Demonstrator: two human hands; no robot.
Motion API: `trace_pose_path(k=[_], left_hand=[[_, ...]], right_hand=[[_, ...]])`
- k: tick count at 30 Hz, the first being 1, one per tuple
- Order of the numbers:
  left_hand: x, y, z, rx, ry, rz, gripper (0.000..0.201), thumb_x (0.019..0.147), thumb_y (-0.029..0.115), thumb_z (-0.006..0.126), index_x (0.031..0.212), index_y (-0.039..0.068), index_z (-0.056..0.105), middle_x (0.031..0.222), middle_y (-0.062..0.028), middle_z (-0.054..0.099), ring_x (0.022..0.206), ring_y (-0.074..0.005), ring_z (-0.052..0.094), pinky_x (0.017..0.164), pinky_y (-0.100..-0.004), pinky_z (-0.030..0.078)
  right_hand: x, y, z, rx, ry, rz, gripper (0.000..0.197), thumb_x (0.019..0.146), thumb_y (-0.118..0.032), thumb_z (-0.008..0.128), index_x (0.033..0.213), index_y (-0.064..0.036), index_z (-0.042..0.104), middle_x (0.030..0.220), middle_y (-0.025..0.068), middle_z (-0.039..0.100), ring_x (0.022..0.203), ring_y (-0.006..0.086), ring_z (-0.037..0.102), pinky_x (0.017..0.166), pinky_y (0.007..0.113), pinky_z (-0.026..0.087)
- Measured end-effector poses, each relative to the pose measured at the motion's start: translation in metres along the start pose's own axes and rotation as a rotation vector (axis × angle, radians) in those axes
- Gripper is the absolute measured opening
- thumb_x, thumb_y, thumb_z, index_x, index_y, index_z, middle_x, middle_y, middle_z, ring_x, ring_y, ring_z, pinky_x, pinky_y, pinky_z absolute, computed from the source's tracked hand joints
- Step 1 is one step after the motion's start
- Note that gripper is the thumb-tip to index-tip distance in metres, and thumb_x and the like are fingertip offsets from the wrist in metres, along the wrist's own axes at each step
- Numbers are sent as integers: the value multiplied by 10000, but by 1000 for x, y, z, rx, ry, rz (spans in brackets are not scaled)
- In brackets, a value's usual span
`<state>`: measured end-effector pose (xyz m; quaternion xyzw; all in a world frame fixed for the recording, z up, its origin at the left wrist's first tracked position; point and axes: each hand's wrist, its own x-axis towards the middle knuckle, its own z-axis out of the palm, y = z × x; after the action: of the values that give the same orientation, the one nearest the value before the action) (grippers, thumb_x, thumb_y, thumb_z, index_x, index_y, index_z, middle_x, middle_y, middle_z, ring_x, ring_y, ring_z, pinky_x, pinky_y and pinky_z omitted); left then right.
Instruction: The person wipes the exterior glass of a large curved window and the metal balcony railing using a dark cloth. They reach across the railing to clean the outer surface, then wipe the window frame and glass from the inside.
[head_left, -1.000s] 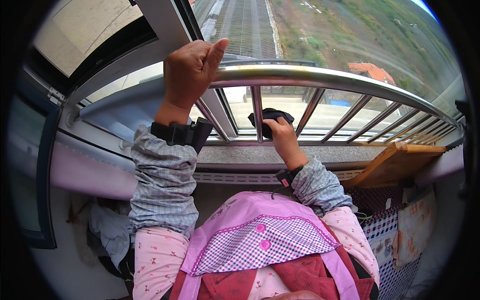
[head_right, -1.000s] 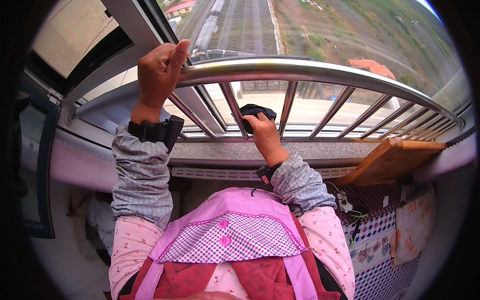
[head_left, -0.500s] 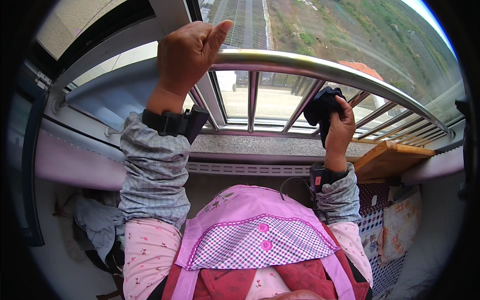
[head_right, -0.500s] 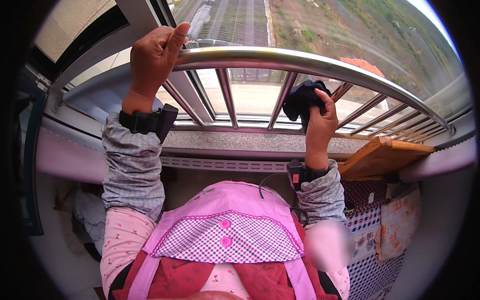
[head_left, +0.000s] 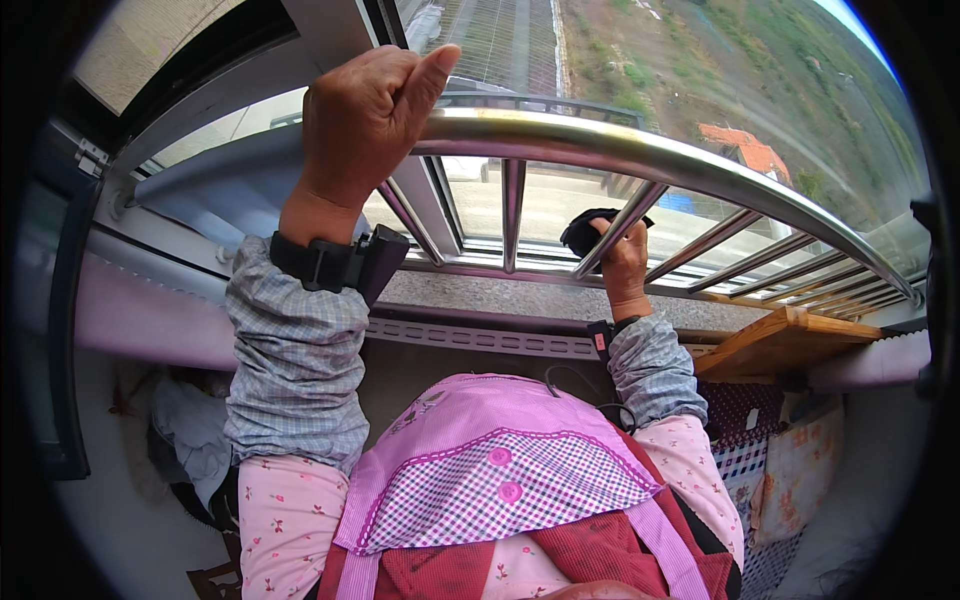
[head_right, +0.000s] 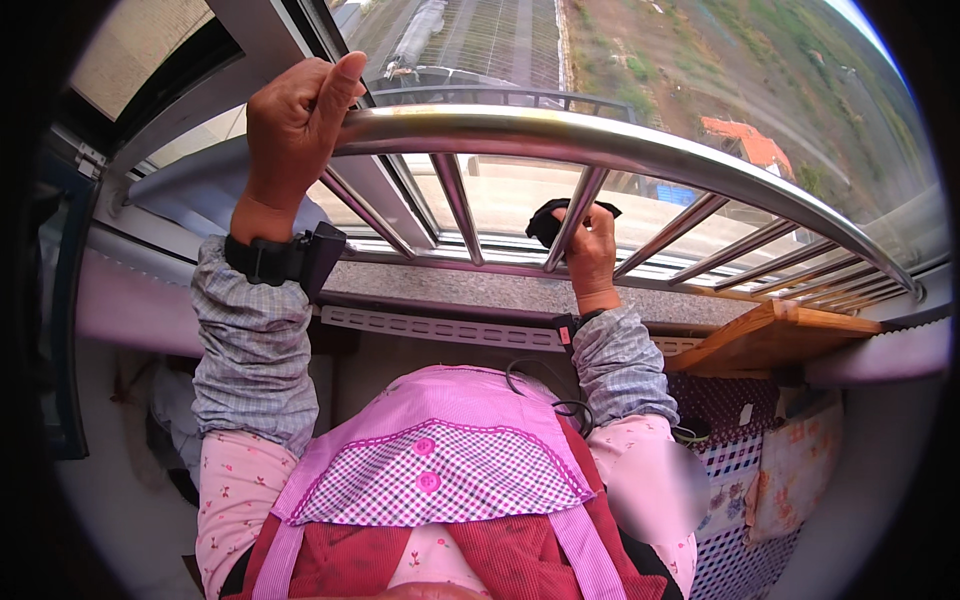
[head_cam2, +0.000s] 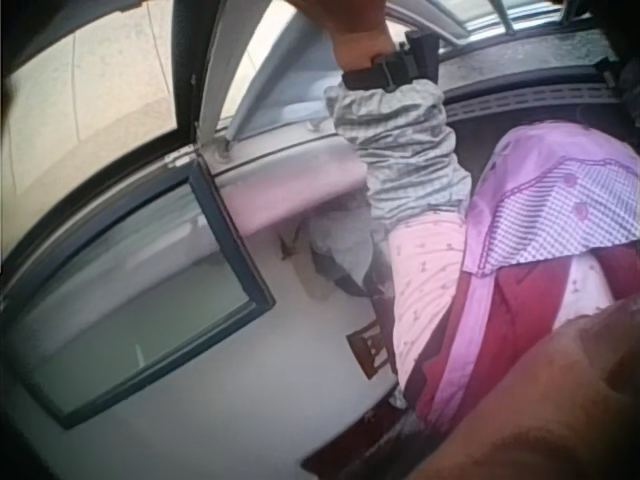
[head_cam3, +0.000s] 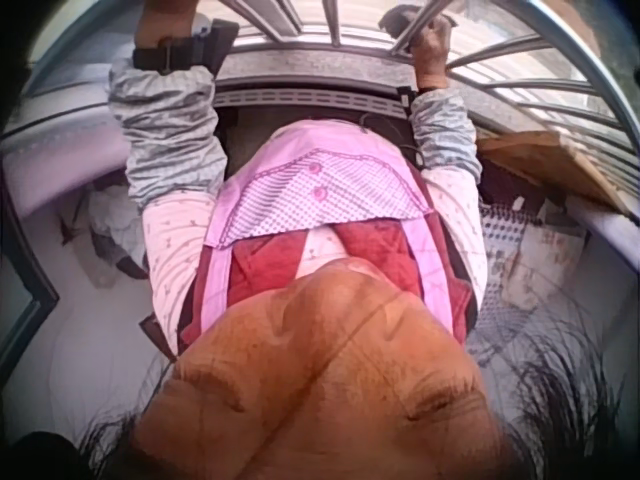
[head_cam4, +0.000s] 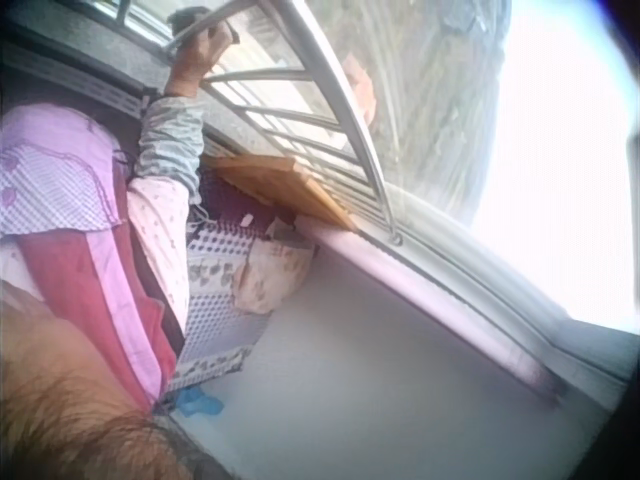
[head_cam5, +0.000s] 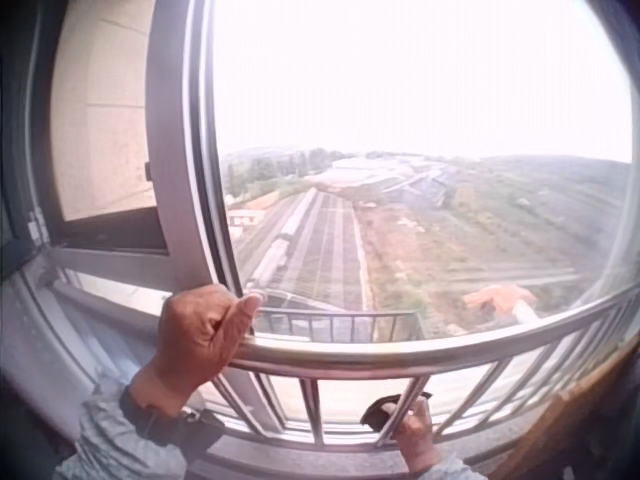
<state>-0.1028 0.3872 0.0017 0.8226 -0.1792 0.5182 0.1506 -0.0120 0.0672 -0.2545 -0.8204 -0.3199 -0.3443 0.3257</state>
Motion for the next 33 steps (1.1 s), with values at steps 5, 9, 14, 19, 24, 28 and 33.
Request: trace_pose_path(k=[5, 9, 14, 19, 24, 28, 33], left_hand=[[1, 2, 0, -36, 21, -17, 543, 1010, 350, 682, 591, 24, 570, 531, -86, 523, 442, -231, 517, 424, -341, 370], [2, 6, -4, -12, -9, -46, 459, 993, 330, 710, 662, 20, 642, 587, -84, 586, 522, -232, 605, 480, -323, 441], [-24, 34, -12, -243, 162, -125, 220, 1000, 242, 698, 928, 35, 711, 860, -98, 711, 787, -207, 709, 688, -306, 548], [-134, 101, -8, -967, -436, -781, 312, 1025, 287, 675, 1164, 9, 702, 1027, -90, 727, 950, -178, 691, 861, -307, 548], [-214, 116, 35, -2151, -416, -1627, 652, 1012, 503, 598, 1523, 130, 441, 1456, -101, 549, 1280, -257, 580, 1062, -509, 512], [-243, 100, 39, -2130, -118, -1864, 515, 999, 414, 642, 1439, 166, 543, 1370, -53, 631, 1252, -253, 614, 1031, -511, 544], [-249, 64, 41, -1838, 117, -1837, 413, 988, 380, 662, 1327, 152, 602, 1285, -70, 657, 1171, -268, 631, 971, -479, 555]], right_hand=[[-27, 13, 4, -57, -267, 217, 260, 808, 40, 700, 1027, -93, 747, 980, 90, 599, 920, 288, 625, 795, 394, 543], [-9, 6, -26, 200, 57, 334, 296, 821, 95, 666, 1075, -49, 719, 1014, 109, 585, 984, 282, 616, 885, 350, 506], [16, -43, -87, 127, 150, 121, 395, 787, 139, 715, 1113, -84, 725, 1054, 65, 570, 1005, 222, 598, 883, 316, 498], [36, -104, -128, 330, 305, 229, 417, 847, 143, 708, 1187, -98, 697, 1175, 53, 552, 945, 109, 608, 739, 205, 495], [36, -164, -114, 465, -346, 3, 519, 767, 41, 782, 1257, -103, 692, 1223, 158, 617, 1096, 318, 643, 936, 402, 546], [43, -148, -129, 212, -153, -142, 457, 789, 44, 770, 1214, -115, 716, 1269, 130, 646, 1134, 314, 646, 947, 410, 549], [107, -64, -205, -260, 286, -146, 287, 917, -24, 738, 1185, -126, 748, 1230, 85, 695, 1140, 242, 664, 923, 362, 560]])
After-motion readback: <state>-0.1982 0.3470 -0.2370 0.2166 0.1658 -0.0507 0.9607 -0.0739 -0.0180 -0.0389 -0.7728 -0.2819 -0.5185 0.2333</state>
